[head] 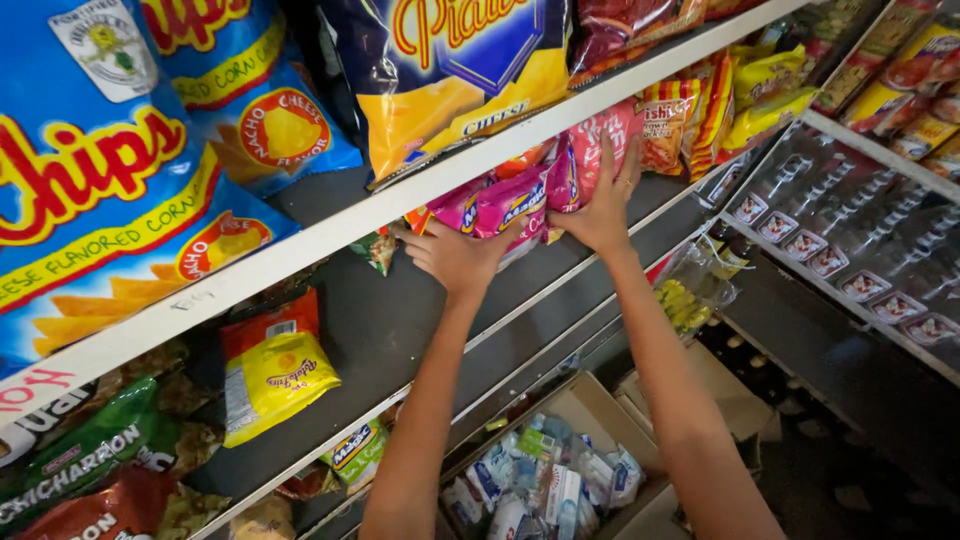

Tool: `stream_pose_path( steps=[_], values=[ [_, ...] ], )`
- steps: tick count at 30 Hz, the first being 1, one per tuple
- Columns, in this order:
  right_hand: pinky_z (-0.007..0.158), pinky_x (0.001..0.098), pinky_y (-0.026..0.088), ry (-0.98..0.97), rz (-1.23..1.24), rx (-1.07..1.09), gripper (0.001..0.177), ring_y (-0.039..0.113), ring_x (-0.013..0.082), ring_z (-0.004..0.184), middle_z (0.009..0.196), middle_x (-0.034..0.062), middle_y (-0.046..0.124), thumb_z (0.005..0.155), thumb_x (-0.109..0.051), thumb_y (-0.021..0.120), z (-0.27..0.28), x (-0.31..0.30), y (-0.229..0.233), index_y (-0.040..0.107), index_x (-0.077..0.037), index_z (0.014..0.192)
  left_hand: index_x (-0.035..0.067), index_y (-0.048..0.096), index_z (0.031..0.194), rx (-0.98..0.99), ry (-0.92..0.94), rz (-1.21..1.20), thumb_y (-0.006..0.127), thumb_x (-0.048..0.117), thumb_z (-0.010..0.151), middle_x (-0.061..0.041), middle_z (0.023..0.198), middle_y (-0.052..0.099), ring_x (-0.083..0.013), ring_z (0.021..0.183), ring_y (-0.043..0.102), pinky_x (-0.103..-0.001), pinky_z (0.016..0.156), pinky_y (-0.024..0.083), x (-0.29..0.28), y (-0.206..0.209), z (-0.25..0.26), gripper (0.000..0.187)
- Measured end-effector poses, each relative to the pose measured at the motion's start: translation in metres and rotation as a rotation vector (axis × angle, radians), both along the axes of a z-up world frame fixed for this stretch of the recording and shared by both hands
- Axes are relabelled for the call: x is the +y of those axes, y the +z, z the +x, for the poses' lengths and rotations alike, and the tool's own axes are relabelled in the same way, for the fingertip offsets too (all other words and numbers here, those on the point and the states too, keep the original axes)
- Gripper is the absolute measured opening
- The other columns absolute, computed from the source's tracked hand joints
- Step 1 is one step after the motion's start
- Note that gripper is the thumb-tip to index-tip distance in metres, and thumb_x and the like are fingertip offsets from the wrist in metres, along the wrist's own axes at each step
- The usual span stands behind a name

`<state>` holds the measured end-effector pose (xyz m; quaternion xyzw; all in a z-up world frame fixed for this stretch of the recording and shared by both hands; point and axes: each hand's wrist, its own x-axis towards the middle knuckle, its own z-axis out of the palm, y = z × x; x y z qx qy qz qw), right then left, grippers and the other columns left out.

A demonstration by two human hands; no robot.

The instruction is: Organizing and restocking various snack and noodle bags on a retail store shelf.

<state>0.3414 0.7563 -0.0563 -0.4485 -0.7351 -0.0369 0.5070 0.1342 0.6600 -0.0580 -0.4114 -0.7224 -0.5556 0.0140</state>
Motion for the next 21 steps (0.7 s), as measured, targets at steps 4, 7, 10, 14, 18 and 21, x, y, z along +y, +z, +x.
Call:
stream_pose_path(
  steps=[4,7,10,14,18,21],
  values=[
    [0.129,0.0605,0.008,0.001,-0.015,-0.008,0.148,0.002,0.0503,0.158,0.168,0.0323,-0.002,0.048,-0.034,0.103,0.009,0.012,0.000,0.016,-0.016,0.167,-0.012,0.008,0.151,0.037,0.011,-0.109,0.096,0.081,0.043,-0.048,0.150,0.005,-0.0646,0.136,0.018,-0.066,0.111,0.016,0.010,0.001,0.010,0.168],
    [0.129,0.0598,0.010,-0.007,-0.020,-0.007,0.148,0.003,0.0495,0.159,0.170,0.0319,0.000,0.048,-0.035,0.101,0.016,0.018,0.003,0.015,-0.017,0.167,-0.013,0.007,0.153,-0.053,-0.028,0.046,0.090,0.080,0.039,-0.048,0.156,0.005,-0.0586,0.135,0.028,-0.061,0.112,0.023,0.012,0.006,0.018,0.169],
    [0.128,0.0607,0.009,-0.012,-0.041,-0.011,0.150,0.001,0.0507,0.158,0.168,0.0338,-0.002,0.048,-0.037,0.101,0.019,0.022,0.005,0.013,-0.016,0.167,-0.010,0.014,0.154,-0.022,-0.030,-0.025,0.087,0.083,0.041,-0.047,0.158,0.005,-0.0553,0.134,0.032,-0.060,0.113,0.026,0.013,0.009,0.018,0.163],
    [0.128,0.0611,0.008,-0.038,-0.030,-0.106,0.149,0.002,0.0523,0.157,0.169,0.0347,-0.001,0.052,-0.042,0.102,0.023,0.018,0.001,0.014,-0.016,0.168,-0.008,0.033,0.144,-0.019,-0.041,-0.186,0.089,0.084,0.040,-0.045,0.158,0.004,-0.0575,0.143,0.021,-0.063,0.113,0.020,-0.009,0.018,0.013,0.150],
    [0.127,0.0604,0.010,-0.011,-0.116,-0.078,0.150,0.002,0.0564,0.155,0.166,0.0398,-0.001,0.051,-0.041,0.100,0.018,-0.001,0.008,0.011,-0.007,0.167,-0.010,0.028,0.153,-0.060,-0.133,-0.102,0.087,0.083,0.042,-0.043,0.153,0.017,-0.0585,0.144,0.016,-0.066,0.115,0.014,-0.035,0.027,0.004,0.156],
    [0.128,0.0577,0.012,0.012,-0.058,0.003,0.131,0.009,0.0543,0.155,0.165,0.0384,0.007,0.066,-0.034,0.095,0.012,-0.014,-0.005,0.015,-0.002,0.164,-0.007,0.048,0.134,-0.016,-0.105,-0.348,0.084,0.087,0.049,-0.040,0.156,0.024,-0.0541,0.151,0.021,-0.064,0.124,0.018,-0.052,0.020,-0.007,0.132]
  ],
)
